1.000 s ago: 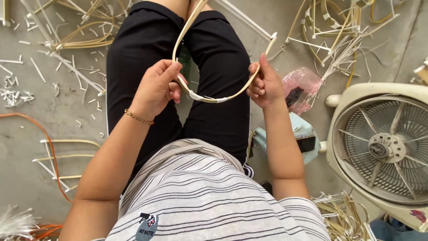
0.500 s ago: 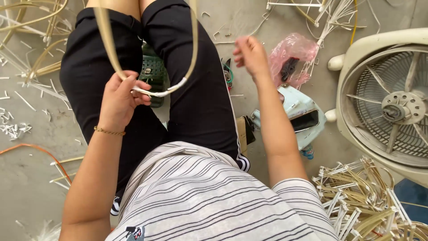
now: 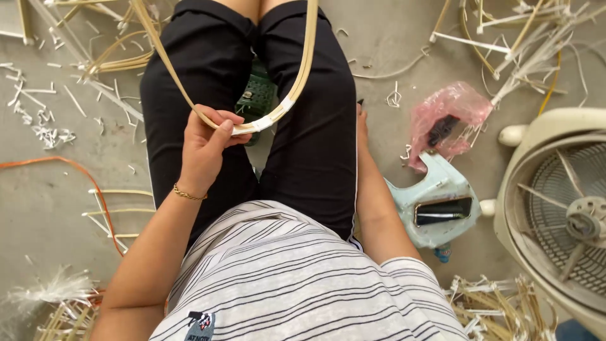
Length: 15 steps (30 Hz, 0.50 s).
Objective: The recorder is assembling and weaving bamboo or wood strips onto a white plastic and wood frame, likely for furniture manufacturing, using scissors to trim excess.
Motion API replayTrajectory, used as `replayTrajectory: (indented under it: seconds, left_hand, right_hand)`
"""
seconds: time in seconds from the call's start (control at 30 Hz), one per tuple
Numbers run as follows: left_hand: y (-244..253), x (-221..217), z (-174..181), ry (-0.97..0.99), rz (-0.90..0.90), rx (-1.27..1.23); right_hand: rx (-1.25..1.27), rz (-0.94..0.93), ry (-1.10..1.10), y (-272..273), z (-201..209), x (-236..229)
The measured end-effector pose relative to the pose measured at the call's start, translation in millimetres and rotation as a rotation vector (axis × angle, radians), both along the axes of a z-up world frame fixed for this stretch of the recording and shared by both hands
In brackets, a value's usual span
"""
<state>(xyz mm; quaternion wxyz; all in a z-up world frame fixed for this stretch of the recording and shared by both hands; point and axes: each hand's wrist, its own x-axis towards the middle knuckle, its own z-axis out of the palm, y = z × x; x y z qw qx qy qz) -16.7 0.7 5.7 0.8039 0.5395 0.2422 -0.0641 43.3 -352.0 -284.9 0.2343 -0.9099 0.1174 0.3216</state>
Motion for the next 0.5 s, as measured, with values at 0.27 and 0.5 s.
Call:
replayTrajectory:
  seconds: [0.27,0.5]
  left_hand:
    - [3.5,-18.0,-7.4,-0.219,0.024,0.158]
    - [12.2,-27.0,17.7,-0.427,0.033,0.226]
  right_hand:
    - [0.425,-0.268,-0.244,-45.0,38.2,11.3]
    - [1.397,-0.506,-0.055,-31.3,254.7,-1.6]
